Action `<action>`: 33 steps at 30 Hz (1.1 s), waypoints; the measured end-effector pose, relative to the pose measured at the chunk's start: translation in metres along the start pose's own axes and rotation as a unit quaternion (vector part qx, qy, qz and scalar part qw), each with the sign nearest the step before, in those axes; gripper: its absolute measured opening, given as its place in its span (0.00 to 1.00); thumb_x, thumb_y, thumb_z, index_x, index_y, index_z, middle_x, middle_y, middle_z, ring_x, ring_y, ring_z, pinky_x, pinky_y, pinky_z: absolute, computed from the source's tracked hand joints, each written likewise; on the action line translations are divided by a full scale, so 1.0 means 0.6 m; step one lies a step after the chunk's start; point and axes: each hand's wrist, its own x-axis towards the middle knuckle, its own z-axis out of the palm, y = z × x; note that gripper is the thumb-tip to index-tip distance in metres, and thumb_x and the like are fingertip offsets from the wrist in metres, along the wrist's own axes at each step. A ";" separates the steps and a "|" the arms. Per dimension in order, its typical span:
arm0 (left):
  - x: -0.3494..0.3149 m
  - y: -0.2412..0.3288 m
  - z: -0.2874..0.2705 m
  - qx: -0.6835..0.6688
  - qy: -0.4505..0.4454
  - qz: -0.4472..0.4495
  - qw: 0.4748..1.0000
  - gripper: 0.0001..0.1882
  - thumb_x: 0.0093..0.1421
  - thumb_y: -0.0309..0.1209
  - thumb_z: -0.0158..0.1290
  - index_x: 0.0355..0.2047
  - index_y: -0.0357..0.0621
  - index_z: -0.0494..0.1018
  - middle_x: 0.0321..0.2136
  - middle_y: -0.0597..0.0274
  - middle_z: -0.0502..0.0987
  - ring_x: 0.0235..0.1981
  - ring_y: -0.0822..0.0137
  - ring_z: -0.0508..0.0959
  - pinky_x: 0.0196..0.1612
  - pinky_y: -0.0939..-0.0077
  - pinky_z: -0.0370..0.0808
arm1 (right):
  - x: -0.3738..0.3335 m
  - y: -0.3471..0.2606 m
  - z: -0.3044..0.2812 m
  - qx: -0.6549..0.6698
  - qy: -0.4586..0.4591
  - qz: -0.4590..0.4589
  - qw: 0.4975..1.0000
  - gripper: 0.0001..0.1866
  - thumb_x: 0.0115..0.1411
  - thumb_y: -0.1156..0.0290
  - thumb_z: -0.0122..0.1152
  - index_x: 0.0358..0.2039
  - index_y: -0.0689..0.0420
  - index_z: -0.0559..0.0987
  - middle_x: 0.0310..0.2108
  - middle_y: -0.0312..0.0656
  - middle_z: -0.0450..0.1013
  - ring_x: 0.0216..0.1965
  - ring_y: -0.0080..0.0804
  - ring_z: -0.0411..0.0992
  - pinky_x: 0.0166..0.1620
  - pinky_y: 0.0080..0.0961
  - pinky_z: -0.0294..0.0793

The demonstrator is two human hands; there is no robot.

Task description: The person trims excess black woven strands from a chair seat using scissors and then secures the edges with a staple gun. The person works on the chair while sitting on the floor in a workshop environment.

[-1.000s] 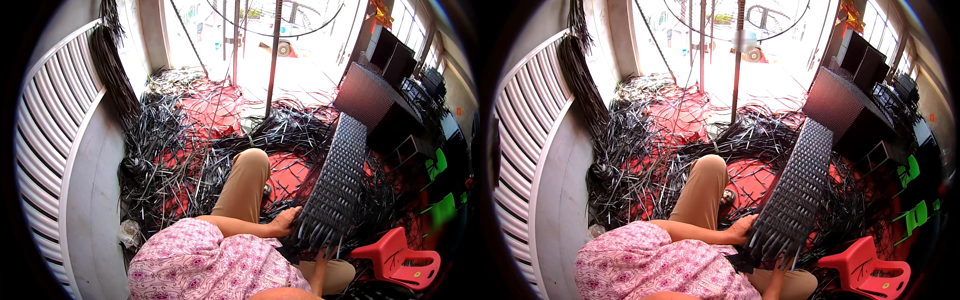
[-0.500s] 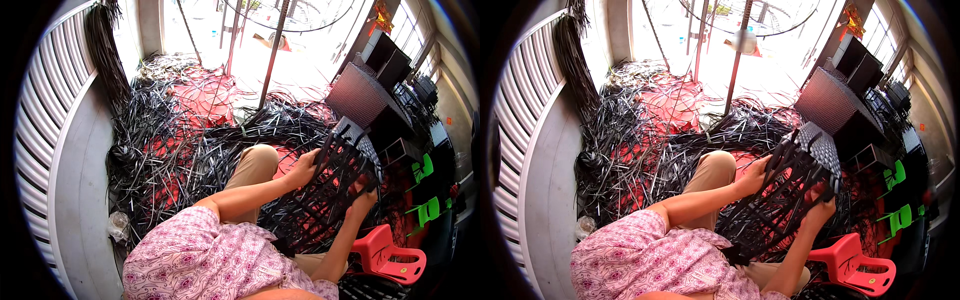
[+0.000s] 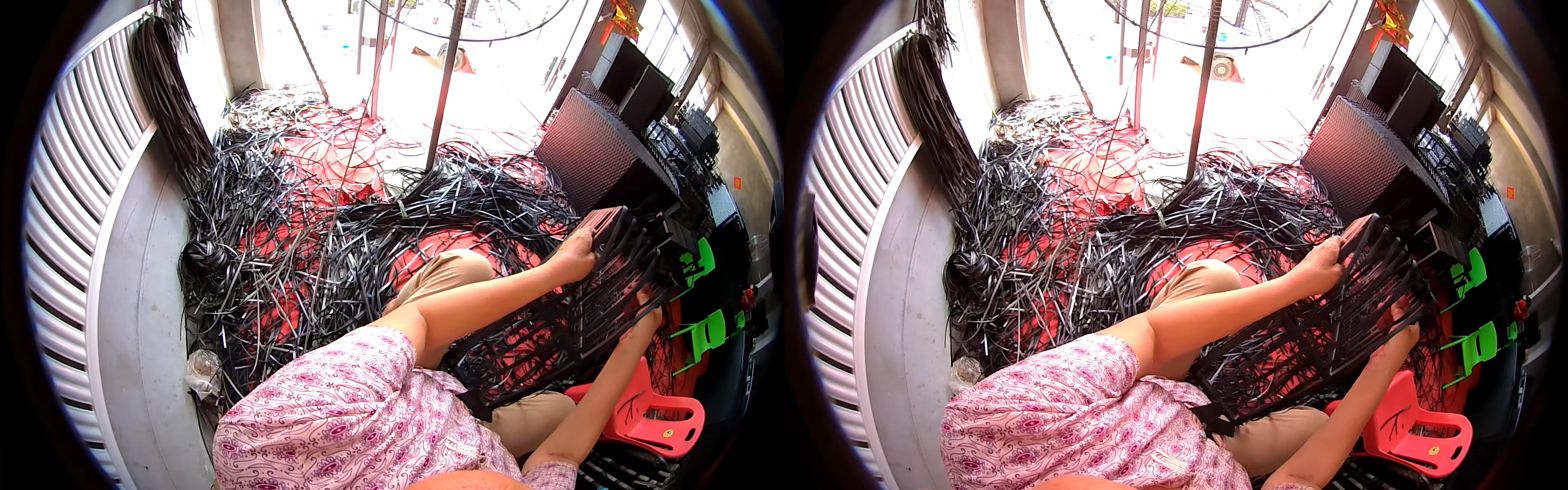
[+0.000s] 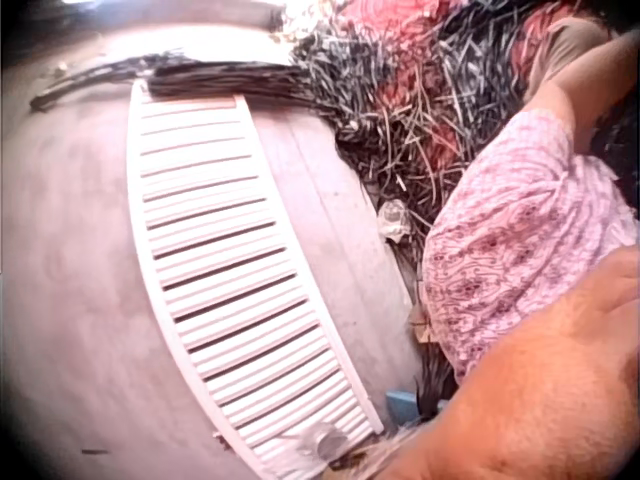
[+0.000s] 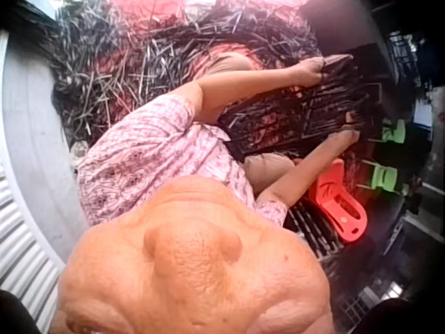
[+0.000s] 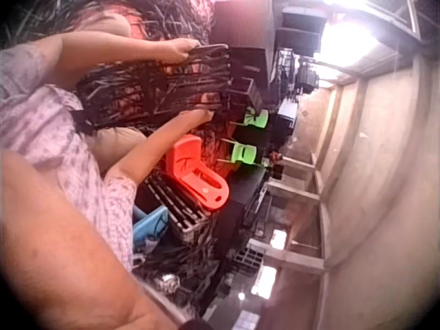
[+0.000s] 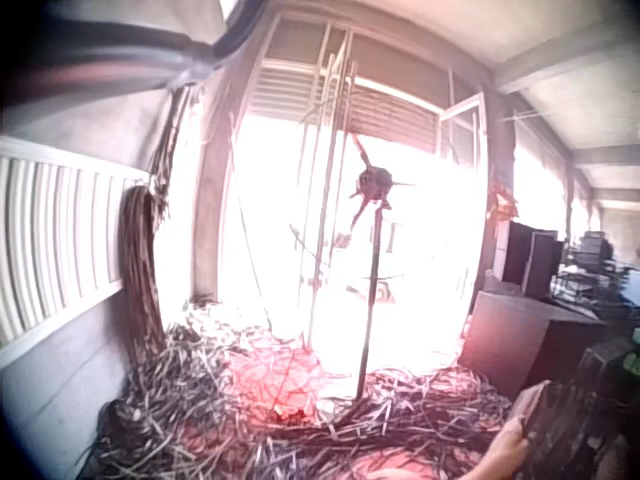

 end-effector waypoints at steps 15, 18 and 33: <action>-0.022 -0.034 0.043 0.031 0.015 0.057 0.998 0.23 0.55 0.24 0.51 0.52 0.30 0.68 0.47 0.34 0.73 0.54 0.41 0.73 0.59 0.57 0.68 | 0.026 0.063 -0.077 0.000 0.004 -0.072 0.997 0.16 0.56 0.85 0.56 0.47 0.69 0.76 0.39 0.48 0.78 0.35 0.35 0.79 0.38 0.29 0.82; -0.029 -0.029 0.037 0.031 0.011 0.025 0.999 0.23 0.55 0.24 0.52 0.52 0.30 0.68 0.48 0.34 0.73 0.55 0.41 0.72 0.59 0.58 0.68 | 0.013 0.065 -0.070 0.011 0.012 -0.077 0.997 0.16 0.56 0.85 0.56 0.47 0.70 0.75 0.40 0.49 0.77 0.37 0.36 0.79 0.40 0.31 0.83; -0.020 -0.067 0.031 0.002 0.022 0.033 0.999 0.19 0.61 0.27 0.54 0.50 0.32 0.69 0.45 0.39 0.77 0.50 0.45 0.77 0.54 0.62 0.71 | 0.009 0.083 -0.055 0.040 -0.007 -0.070 0.997 0.16 0.58 0.82 0.60 0.48 0.64 0.78 0.42 0.40 0.76 0.37 0.30 0.77 0.38 0.29 0.81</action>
